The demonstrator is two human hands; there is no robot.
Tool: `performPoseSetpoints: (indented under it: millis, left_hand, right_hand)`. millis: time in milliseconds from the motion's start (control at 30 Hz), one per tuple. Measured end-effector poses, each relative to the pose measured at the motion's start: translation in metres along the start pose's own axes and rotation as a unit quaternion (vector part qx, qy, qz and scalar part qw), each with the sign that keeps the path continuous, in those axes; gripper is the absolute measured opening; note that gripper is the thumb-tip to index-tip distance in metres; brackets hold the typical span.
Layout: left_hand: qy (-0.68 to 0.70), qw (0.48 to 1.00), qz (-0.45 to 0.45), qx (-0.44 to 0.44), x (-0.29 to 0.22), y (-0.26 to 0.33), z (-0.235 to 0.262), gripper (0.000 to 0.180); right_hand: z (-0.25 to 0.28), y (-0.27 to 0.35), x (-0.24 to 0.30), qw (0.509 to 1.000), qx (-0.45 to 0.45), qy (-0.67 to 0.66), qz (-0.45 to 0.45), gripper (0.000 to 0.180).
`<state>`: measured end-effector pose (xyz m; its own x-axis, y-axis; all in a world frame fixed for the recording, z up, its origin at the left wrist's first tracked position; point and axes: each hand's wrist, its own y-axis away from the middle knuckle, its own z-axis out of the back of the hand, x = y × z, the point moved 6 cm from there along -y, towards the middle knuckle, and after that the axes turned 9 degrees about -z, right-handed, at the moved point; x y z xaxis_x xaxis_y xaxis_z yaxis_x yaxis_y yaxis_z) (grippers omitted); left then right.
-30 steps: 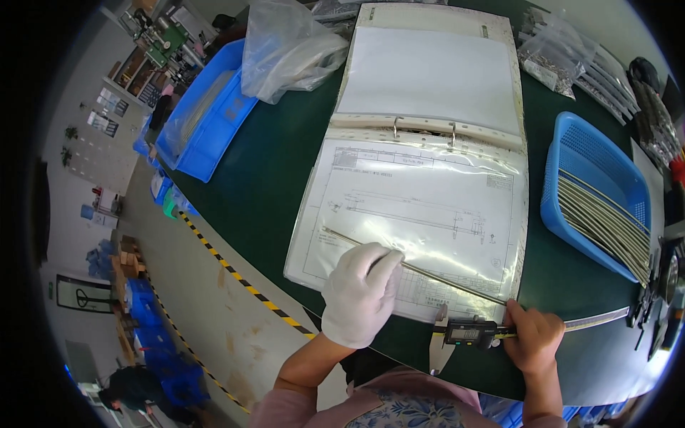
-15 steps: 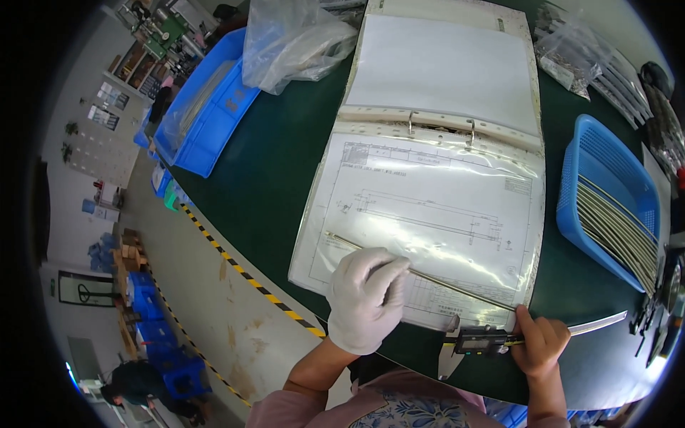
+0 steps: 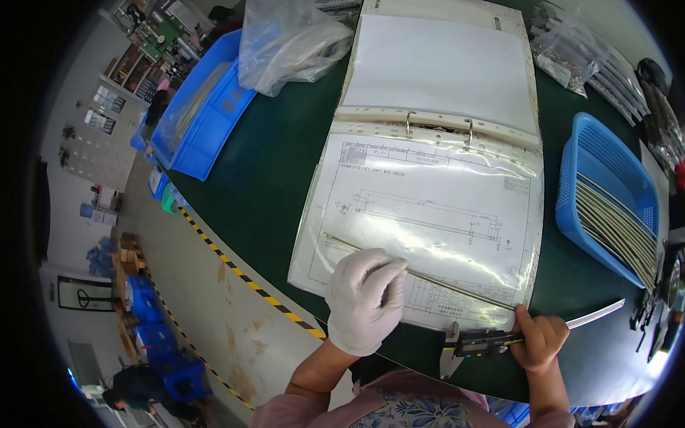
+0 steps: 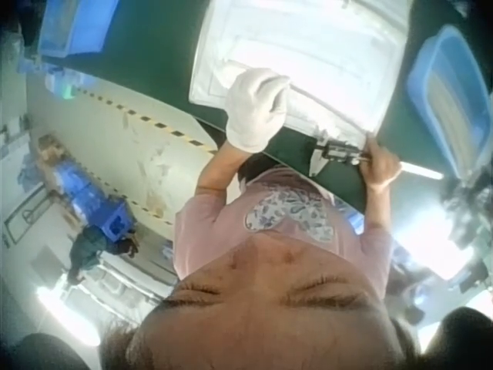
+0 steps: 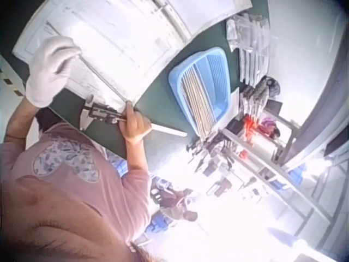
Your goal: The recorder reviews technical specifications in a binder and uses a digital caliper to measure the length of metal rods at a factory workbench.
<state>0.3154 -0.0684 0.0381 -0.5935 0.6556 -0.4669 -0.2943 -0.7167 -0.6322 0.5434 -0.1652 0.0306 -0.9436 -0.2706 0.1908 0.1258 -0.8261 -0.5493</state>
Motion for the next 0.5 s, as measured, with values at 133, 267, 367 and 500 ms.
performPoseSetpoints:
  millis: [133, 267, 367, 500]
  left_hand:
    - [-0.004, 1.000, 0.001, 0.005, 0.0002, 0.0013, -0.0005, 0.026]
    - [-0.001, 1.000, -0.008, -0.007, -0.0003, 0.0015, 0.0005, 0.026]
    - [-0.002, 1.000, -0.007, -0.008, -0.0006, 0.0025, 0.0007, 0.027]
    - [-0.007, 1.000, 0.000, -0.008, -0.0020, 0.0035, 0.0017, 0.027]
  right_hand:
    - [-0.0005, 0.0000, 0.0004, 1.000, -0.003, 0.000, 0.004, 0.038]
    - [-0.0010, 0.0010, -0.0013, 1.000, -0.004, -0.012, -0.003, 0.038]
    - [-0.0006, 0.0008, -0.0011, 1.000, -0.008, -0.001, 0.003, 0.037]
    - [0.0001, 0.0011, -0.0013, 1.000, -0.004, -0.009, 0.001, 0.037]
